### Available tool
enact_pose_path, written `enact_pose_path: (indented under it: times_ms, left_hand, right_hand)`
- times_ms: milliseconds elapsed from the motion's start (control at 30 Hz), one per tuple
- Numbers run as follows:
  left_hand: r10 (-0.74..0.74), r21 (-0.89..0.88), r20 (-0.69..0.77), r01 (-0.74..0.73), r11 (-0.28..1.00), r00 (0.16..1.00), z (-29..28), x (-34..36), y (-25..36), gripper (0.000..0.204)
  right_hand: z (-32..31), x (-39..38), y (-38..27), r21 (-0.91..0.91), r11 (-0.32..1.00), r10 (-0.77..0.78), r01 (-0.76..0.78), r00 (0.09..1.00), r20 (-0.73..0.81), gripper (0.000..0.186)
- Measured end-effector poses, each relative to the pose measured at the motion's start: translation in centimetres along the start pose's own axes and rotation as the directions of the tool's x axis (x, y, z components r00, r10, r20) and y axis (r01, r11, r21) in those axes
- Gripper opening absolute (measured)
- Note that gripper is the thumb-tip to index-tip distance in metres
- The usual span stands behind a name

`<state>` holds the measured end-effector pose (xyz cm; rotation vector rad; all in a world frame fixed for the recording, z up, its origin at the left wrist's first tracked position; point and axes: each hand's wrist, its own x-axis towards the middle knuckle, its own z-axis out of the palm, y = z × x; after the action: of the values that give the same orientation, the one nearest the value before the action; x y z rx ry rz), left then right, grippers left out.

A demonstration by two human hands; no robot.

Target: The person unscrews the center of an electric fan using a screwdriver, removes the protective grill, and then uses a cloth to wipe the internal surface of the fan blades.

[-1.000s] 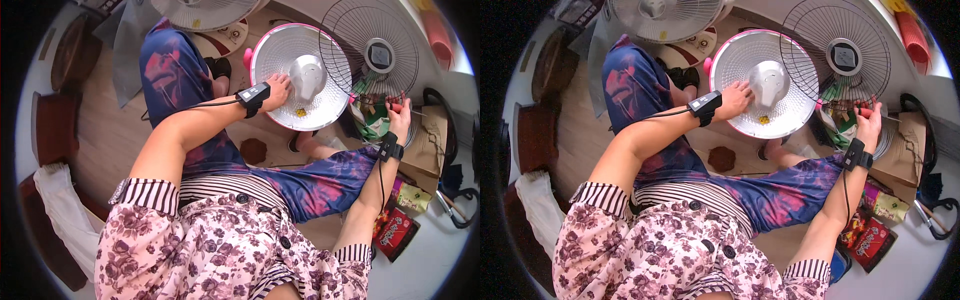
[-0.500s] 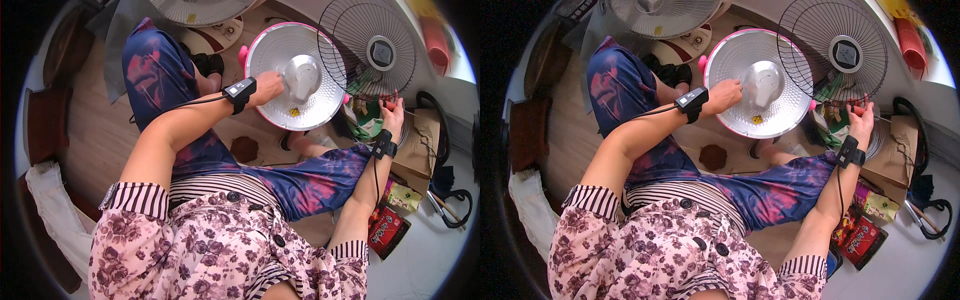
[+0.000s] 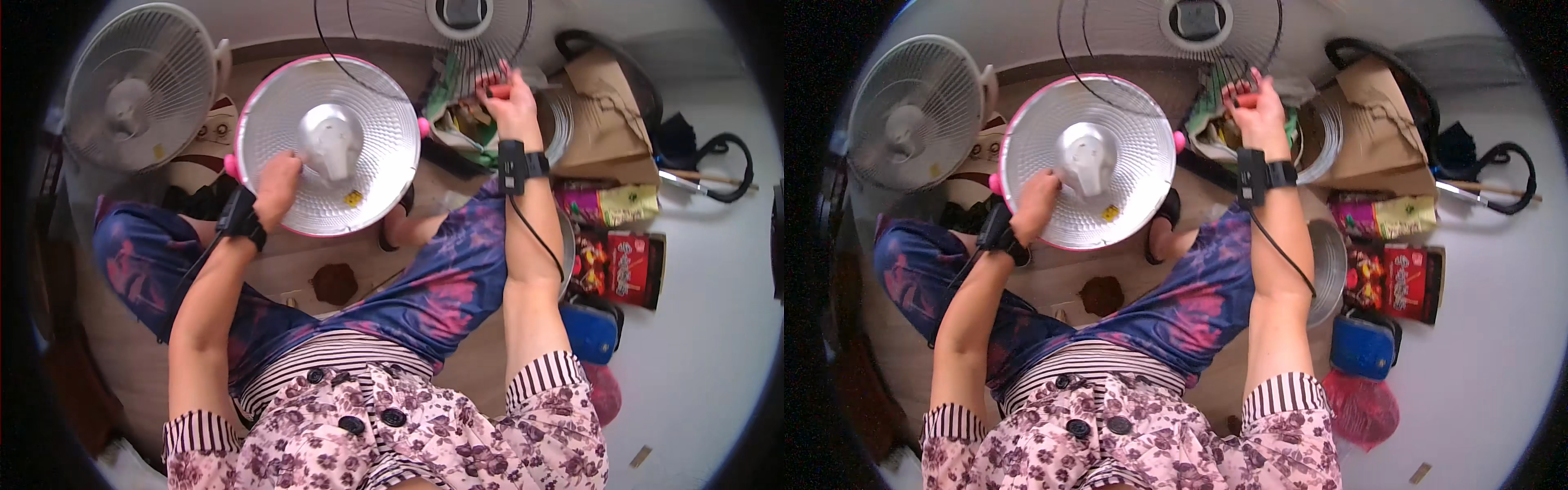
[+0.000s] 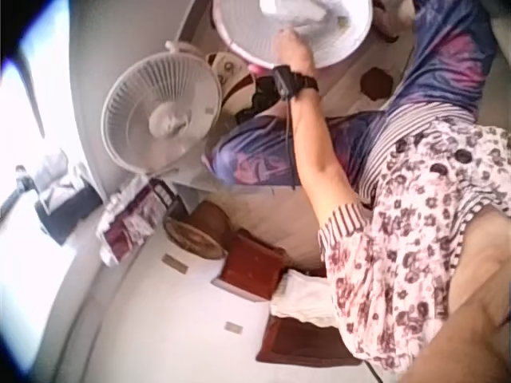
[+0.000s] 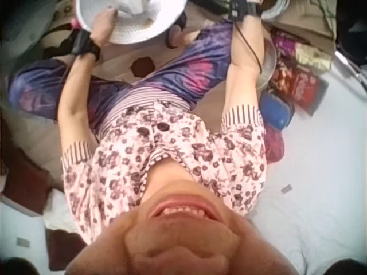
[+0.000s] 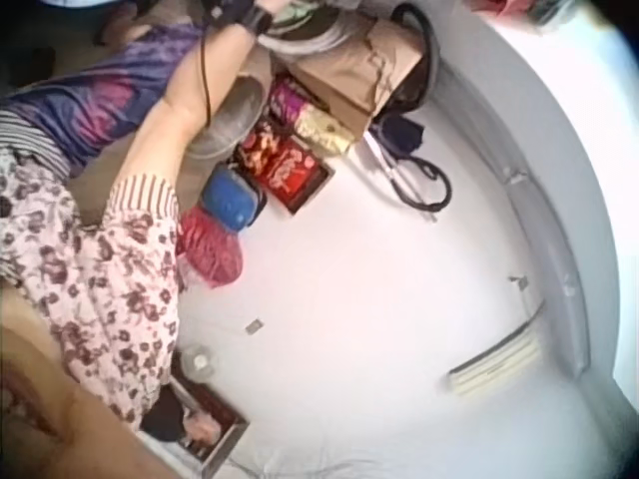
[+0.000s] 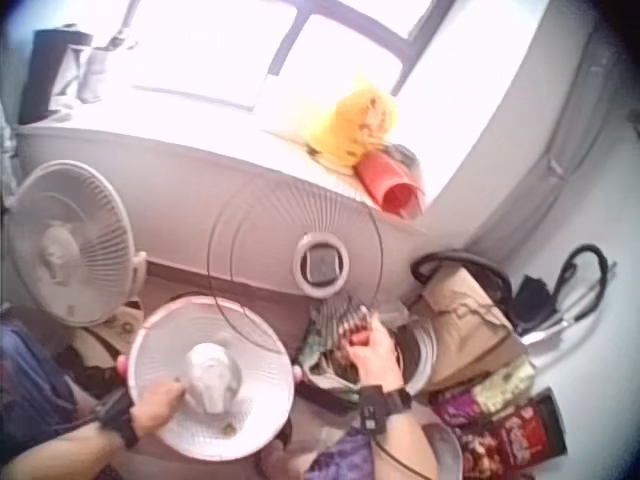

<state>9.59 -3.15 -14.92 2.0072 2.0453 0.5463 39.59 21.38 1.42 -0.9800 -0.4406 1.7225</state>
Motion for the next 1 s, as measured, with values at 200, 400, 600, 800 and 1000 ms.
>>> enact_pose_path:
  times_ms: [200, 400, 600, 800, 1000]
  left_hand:
    - [0.001, -0.124, -0.125, -0.016, 0.992, 0.992, -5.1, -1.2, 3.7, 0.01]
    - [0.142, -0.224, 0.144, -0.107, 0.969, 0.979, -4.0, -3.8, 7.7, 0.013]
    - [0.182, -0.022, 0.282, -0.184, 0.983, 0.942, -3.4, -4.5, 9.3, 0.027]
    - [0.188, 0.063, 0.38, -0.228, 0.972, 0.906, -1.8, -4.4, 8.0, 0.03]
    - [0.156, 0.17, 0.392, -0.238, 0.956, 0.907, 0.1, -3.9, 7.0, 0.032]
  right_hand:
    - [-1.5, 0.6, -1.4, -0.386, 0.821, -0.204, 0.42, 0.848, 0.49, 0.028]
    - [-1.0, -0.6, -0.9, -0.234, 0.96, -0.104, 0.155, 0.971, 0.214, 0.026]
    - [2.3, -3.0, -0.6, -0.071, 0.997, 0.044, -0.04, 0.998, 0.048, 0.027]
    - [2.1, -1.8, -1.0, 0.0, 0.998, 0.063, -0.063, 0.992, -0.11, 0.024]
    - [2.1, -2.5, -1.0, -0.057, 0.998, 0.029, -0.028, 1.0, 0.01, 0.023]
